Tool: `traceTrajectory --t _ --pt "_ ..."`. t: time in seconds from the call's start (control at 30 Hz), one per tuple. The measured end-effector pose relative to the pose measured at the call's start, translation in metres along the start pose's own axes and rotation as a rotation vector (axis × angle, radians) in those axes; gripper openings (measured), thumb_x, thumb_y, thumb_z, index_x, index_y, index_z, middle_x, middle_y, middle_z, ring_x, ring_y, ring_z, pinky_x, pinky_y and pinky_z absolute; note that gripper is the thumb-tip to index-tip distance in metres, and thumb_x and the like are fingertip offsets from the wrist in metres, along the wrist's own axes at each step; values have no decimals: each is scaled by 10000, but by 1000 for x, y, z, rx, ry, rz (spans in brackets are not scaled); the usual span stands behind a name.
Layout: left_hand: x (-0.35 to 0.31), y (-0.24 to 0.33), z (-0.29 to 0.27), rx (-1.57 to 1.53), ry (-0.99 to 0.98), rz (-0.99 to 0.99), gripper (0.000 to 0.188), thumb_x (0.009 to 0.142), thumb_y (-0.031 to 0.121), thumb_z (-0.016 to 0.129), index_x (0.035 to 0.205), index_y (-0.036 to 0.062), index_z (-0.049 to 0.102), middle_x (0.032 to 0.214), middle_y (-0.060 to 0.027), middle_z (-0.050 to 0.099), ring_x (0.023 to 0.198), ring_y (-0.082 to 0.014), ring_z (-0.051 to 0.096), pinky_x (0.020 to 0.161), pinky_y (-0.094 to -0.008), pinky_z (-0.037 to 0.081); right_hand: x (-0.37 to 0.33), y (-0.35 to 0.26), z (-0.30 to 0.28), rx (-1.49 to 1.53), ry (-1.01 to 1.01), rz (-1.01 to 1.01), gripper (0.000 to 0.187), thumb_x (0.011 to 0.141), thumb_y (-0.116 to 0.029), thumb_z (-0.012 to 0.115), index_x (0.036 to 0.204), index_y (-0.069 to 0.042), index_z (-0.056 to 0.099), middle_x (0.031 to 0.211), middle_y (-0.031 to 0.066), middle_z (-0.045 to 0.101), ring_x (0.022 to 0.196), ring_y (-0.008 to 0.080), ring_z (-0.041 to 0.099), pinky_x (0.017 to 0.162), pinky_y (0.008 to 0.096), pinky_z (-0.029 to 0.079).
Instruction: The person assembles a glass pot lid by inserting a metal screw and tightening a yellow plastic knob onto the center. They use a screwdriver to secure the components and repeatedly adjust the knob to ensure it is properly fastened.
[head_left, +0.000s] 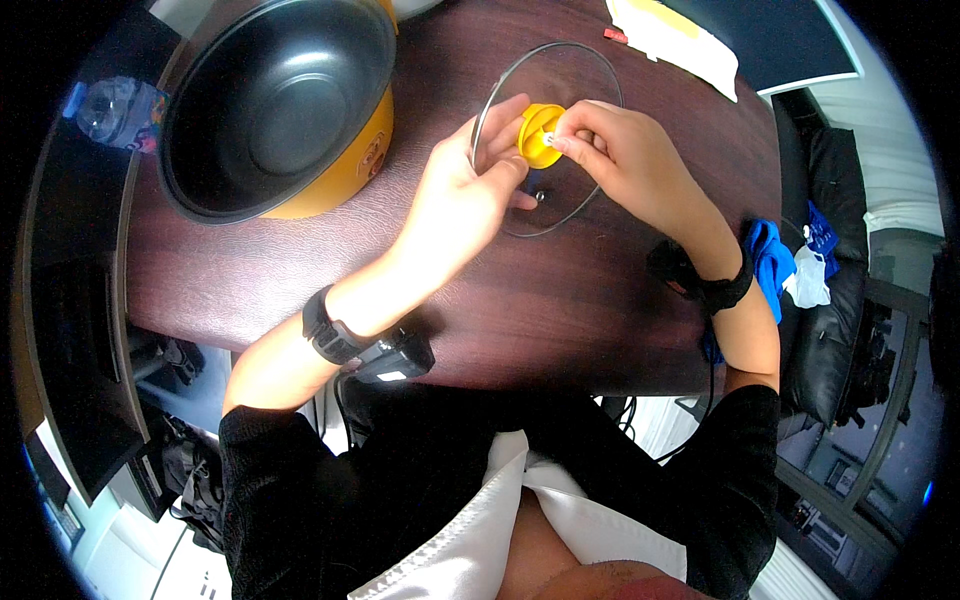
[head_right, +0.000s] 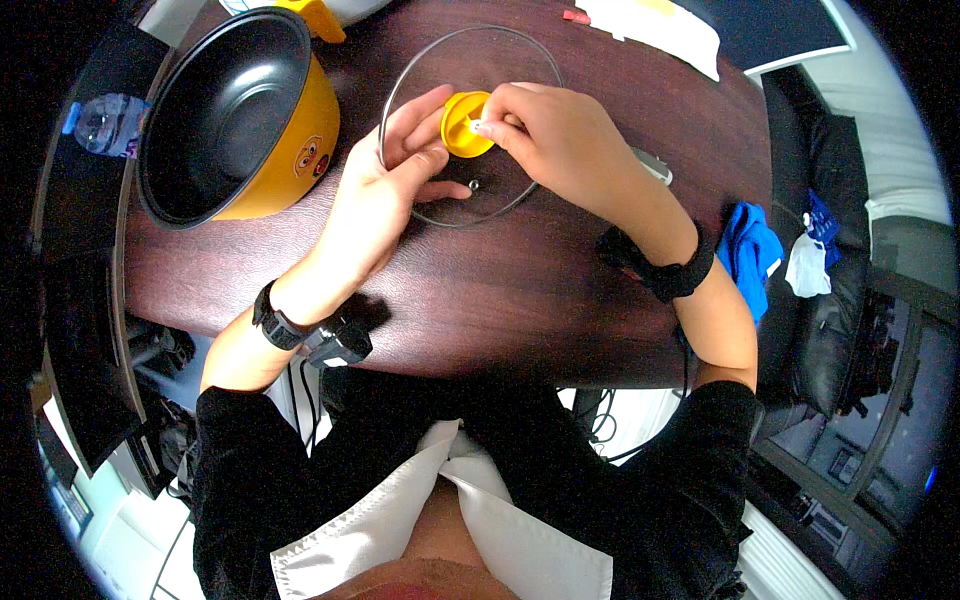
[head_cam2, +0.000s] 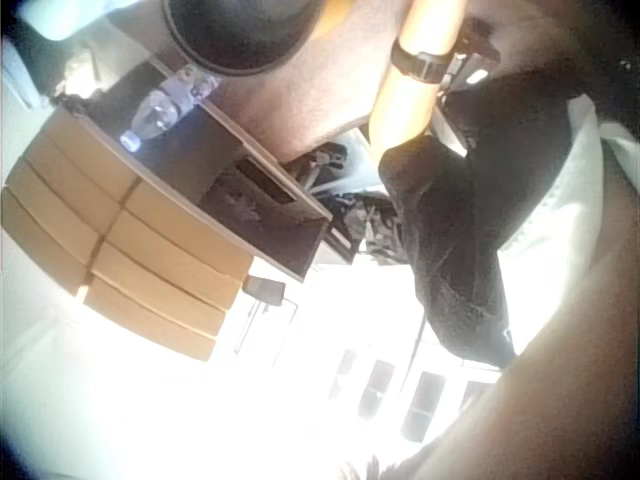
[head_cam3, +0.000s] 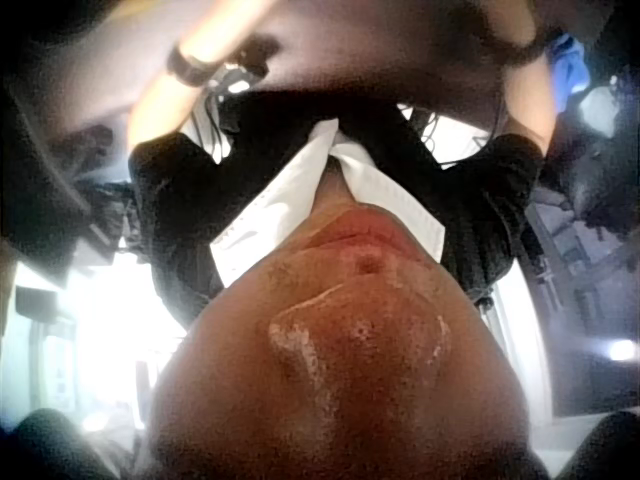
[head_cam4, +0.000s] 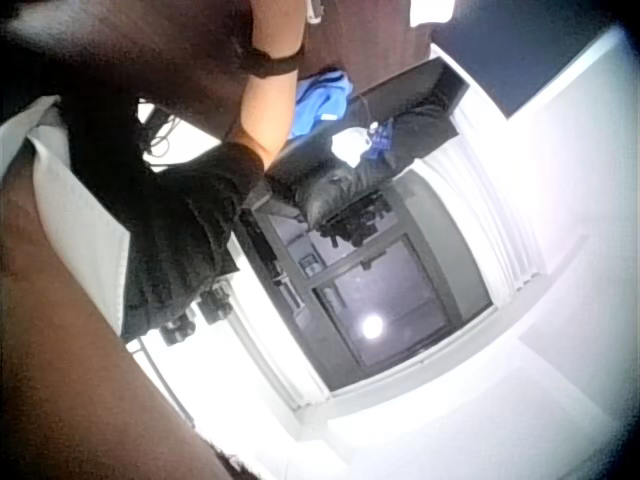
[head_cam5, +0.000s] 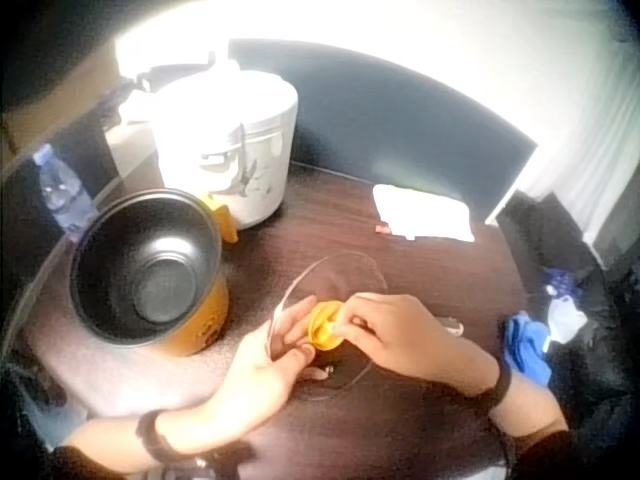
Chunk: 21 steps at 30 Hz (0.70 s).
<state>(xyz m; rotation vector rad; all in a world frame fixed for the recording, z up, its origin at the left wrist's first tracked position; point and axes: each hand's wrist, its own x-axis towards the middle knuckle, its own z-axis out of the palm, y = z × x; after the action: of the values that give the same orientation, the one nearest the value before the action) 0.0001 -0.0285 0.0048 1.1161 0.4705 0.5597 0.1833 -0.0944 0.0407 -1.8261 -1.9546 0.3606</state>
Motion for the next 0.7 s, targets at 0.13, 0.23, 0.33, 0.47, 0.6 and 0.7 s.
traceTrajectory --t 0.13,0.23,0.33,0.47,0.6,0.7 --pt "-1 -2 -1 91 -26 33 514 923 -7 442 1423 4 320 1370 -137 481 1156 -168 536 821 -288 545 -4 0 2 9 6 9 166 893 -215 584 860 -53 578 777 126 600 691 315 602 603 387 458" --pt "0 -4 1 118 -5 69 497 902 -18 457 1391 -15 369 1321 -166 523 1057 -153 581 776 -259 527 -8 2 8 8 47 4 153 893 -204 584 866 -53 580 795 123 604 703 317 608 616 385 466" --pt "-1 -3 2 154 16 95 485 888 -21 467 1369 -21 407 1262 -179 568 985 -149 614 751 -246 518 -12 0 10 10 58 33 151 895 -202 585 871 -53 582 811 120 606 717 318 612 626 384 471" --pt "-2 -3 1 230 2 104 469 884 -12 475 1351 -19 438 1183 -183 614 963 -166 629 772 -271 517 -14 0 9 32 66 33 155 893 -202 591 874 -49 586 816 119 605 731 316 612 627 379 471" --pt "0 -10 1 290 17 201 457 877 -7 481 1334 -16 459 1135 -201 631 1000 -207 632 848 -312 501 -18 1 14 97 109 84 151 889 -200 600 892 -48 604 811 115 614 709 276 616 611 355 466" --pt "-1 -8 0 315 -6 194 455 874 -4 486 1327 -15 463 1144 -217 625 1055 -248 624 904 -334 482 -22 3 21 184 150 154 154 892 -199 604 908 -46 613 763 108 621 650 236 607 581 331 453"
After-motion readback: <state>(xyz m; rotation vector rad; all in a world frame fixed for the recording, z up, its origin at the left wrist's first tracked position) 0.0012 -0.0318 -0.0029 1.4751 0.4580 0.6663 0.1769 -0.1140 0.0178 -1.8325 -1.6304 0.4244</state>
